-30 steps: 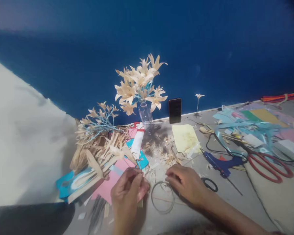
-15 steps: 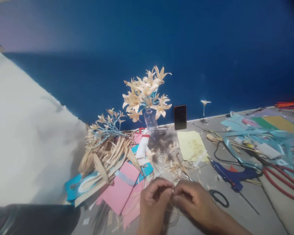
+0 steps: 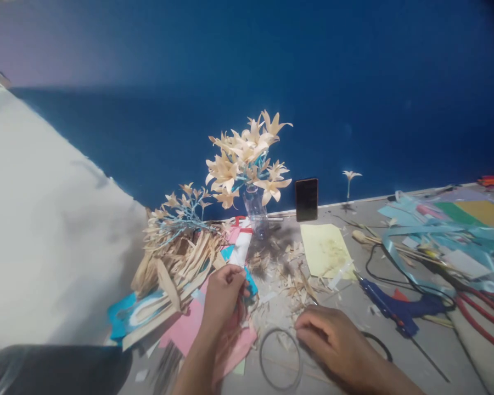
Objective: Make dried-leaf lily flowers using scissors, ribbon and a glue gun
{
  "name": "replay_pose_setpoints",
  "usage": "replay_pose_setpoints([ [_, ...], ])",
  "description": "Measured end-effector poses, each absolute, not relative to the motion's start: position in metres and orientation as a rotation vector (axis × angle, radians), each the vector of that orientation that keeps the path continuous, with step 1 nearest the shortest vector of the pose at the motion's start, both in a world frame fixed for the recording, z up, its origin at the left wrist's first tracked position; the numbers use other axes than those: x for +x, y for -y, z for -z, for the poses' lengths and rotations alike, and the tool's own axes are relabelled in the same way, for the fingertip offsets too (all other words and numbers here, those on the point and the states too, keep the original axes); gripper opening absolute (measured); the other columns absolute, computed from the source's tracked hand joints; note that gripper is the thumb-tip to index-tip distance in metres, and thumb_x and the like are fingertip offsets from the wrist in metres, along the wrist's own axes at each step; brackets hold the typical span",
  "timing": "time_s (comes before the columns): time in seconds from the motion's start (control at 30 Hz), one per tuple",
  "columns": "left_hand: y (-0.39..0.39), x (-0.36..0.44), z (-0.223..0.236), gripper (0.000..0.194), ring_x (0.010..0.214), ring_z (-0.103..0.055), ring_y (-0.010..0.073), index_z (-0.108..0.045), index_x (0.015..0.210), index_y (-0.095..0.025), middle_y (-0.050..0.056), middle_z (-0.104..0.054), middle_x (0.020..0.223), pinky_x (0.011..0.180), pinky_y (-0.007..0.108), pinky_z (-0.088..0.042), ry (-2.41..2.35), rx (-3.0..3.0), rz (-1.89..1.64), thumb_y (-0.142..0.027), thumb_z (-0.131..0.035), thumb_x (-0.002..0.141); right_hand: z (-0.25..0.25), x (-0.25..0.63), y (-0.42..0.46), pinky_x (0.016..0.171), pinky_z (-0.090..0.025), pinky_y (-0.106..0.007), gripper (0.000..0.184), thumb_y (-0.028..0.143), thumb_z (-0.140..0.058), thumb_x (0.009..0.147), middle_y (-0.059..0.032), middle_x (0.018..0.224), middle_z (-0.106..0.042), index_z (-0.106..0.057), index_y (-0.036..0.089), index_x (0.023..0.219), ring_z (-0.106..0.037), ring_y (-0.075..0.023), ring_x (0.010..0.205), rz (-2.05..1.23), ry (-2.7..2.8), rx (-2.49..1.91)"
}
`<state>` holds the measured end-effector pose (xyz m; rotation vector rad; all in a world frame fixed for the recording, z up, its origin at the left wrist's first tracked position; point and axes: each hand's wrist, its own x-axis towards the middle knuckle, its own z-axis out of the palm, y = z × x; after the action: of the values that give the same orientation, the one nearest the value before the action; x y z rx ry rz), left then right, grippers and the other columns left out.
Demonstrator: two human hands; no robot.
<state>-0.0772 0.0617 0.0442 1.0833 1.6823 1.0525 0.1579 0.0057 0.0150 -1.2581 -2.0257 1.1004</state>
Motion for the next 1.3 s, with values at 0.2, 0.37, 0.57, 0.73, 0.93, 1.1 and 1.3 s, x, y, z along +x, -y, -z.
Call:
replay_pose_setpoints([
  [0.2,-0.078,-0.072,-0.026,0.019,0.034,-0.053,0.012,-0.061,0.078,-0.016,0.001,-0.067,0.056,0.038,0.022,-0.035,-1.795,1.143,-0.967,-0.034,-0.06,0.073,-0.008,0.16,-0.01,0.065,-0.037,-0.023,0.019,0.024,-0.054,0.093,0.0008,0.077,-0.069,-0.066,0.021,0.079,-0.061,-0.014,0.072,-1.085,2.091,-1.27],
  [0.37,-0.061,-0.072,-0.036,0.047,0.042,-0.059,0.0165,-0.066,0.107,-0.012,0.005,-0.073,0.067,0.042,0.026,-0.042,-1.869,1.139,-1.037,-0.046,-0.063,0.075,-0.001,0.165,-0.014,0.067,-0.038,-0.023,0.019,0.026,-0.054,0.093,-0.0009,0.079,-0.072,-0.069,0.021,0.083,-0.063,-0.0152,0.073,-1.053,2.105,-1.274],
  [0.57,-0.002,-0.058,-0.033,0.03,0.057,-0.064,0.0193,-0.073,0.084,-0.02,0.005,-0.072,0.068,0.056,0.027,-0.05,-1.844,1.38,-1.047,-0.048,-0.063,0.08,-0.007,0.169,-0.013,0.069,-0.039,-0.024,0.022,0.029,-0.052,0.095,-0.0024,0.083,-0.073,-0.07,0.021,0.086,-0.065,-0.0165,0.077,-1.039,2.124,-1.308],
  [0.73,0.023,-0.044,-0.018,0.026,0.066,-0.066,0.0197,-0.073,0.076,-0.023,0.004,-0.071,0.067,0.063,0.024,-0.05,-1.47,1.539,-0.821,-0.038,-0.055,0.088,-0.016,0.168,-0.004,0.067,-0.039,-0.025,0.021,0.028,-0.054,0.094,-0.0033,0.085,-0.074,-0.072,0.021,0.087,-0.065,-0.017,0.077,-0.991,2.163,-1.336],
  [0.93,0.023,-0.046,-0.021,0.027,0.067,-0.064,0.0177,-0.068,0.079,-0.023,0.004,-0.07,0.071,0.065,0.023,-0.048,-1.309,1.768,-0.691,-0.035,-0.048,0.094,-0.026,0.151,0.01,0.064,-0.034,-0.026,0.016,0.035,-0.067,0.087,-0.0023,0.082,-0.075,-0.072,0.02,0.086,-0.065,-0.0176,0.075,-0.909,2.328,-1.262],
  [1.1,0.042,-0.053,-0.013,0.031,0.063,-0.058,0.0187,-0.064,0.076,-0.024,0.005,-0.065,0.071,0.065,0.027,-0.046,-1.422,1.85,-0.805,-0.04,-0.045,0.095,-0.037,0.142,0.022,0.064,-0.034,-0.025,0.017,0.037,-0.074,0.082,0.0006,0.081,-0.076,-0.072,0.021,0.085,-0.066,-0.0167,0.074,-0.935,2.378,-1.258],
  [1.3,0.059,-0.054,0.014,0.041,0.058,-0.056,0.0183,-0.056,0.061,-0.024,0.003,-0.06,0.059,0.061,0.028,-0.042,-1.37,1.89,-0.736,-0.041,-0.043,0.096,-0.032,0.14,0.035,0.059,-0.032,-0.026,0.022,0.042,-0.07,0.084,-0.0015,0.081,-0.076,-0.073,0.021,0.084,-0.069,-0.0185,0.074,-0.892,2.553,-1.233],
])
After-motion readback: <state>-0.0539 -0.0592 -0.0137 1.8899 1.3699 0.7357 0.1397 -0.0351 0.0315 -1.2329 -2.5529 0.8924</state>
